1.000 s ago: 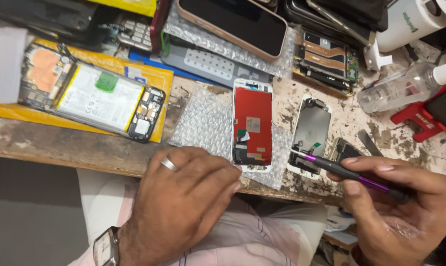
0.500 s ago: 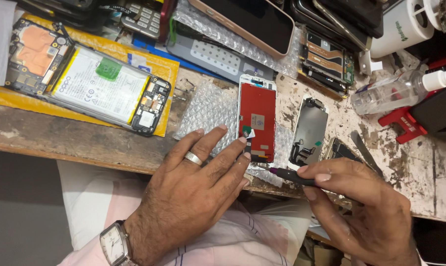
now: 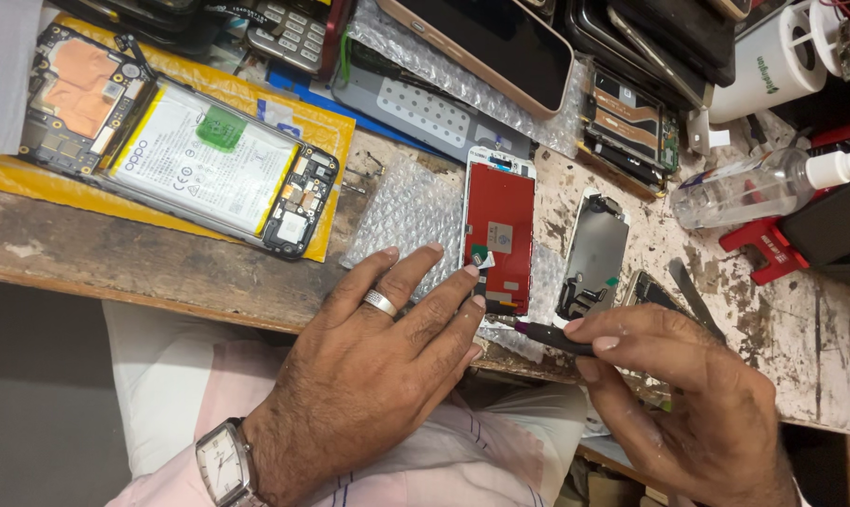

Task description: The person works on the internal components of a mobile phone using a precision screwdriver. They move parts around the workbench and tighten several small screws on the device.

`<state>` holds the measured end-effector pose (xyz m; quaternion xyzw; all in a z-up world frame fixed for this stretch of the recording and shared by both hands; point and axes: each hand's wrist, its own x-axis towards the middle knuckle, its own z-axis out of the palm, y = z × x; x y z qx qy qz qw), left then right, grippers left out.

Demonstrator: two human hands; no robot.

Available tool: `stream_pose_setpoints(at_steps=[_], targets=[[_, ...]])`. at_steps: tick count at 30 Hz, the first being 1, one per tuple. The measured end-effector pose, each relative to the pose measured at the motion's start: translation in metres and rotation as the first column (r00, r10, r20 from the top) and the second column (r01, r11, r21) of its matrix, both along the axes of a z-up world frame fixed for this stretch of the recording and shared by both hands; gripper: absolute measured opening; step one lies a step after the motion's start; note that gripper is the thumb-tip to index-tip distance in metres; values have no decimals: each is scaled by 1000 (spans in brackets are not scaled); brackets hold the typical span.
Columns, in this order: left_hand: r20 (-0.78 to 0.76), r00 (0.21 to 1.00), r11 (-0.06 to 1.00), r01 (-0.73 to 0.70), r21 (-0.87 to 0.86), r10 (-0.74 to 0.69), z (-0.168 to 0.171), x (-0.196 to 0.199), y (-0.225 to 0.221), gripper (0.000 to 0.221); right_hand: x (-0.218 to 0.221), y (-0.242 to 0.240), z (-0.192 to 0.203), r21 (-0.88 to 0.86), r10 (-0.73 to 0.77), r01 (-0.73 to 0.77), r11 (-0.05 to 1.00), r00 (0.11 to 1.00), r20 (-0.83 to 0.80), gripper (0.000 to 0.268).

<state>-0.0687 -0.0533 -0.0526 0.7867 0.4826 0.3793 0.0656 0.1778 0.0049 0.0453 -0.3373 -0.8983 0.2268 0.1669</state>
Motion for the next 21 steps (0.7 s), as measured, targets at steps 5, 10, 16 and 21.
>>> stream_pose_setpoints(at_steps=[5, 10, 16, 21], targets=[[-12, 1000, 1000, 2, 5, -2, 0, 0, 1, 37, -7, 11, 19, -39, 125, -120, 992, 980, 157, 36], [-11, 1000, 1000, 3, 15, -3, 0, -1, 0, 38, -24, 34, 39, 91, 191, -269, 959, 846, 498, 33], [-20, 1000, 999, -9, 30, 10, 0, -2, 0, 39, -42, 48, 55, -54, 238, -264, 963, 741, 628, 33], [-33, 999, 1000, 3, 11, -3, 0, -2, 1, 39, -42, 43, 50, 107, 158, -295, 949, 744, 649, 34]])
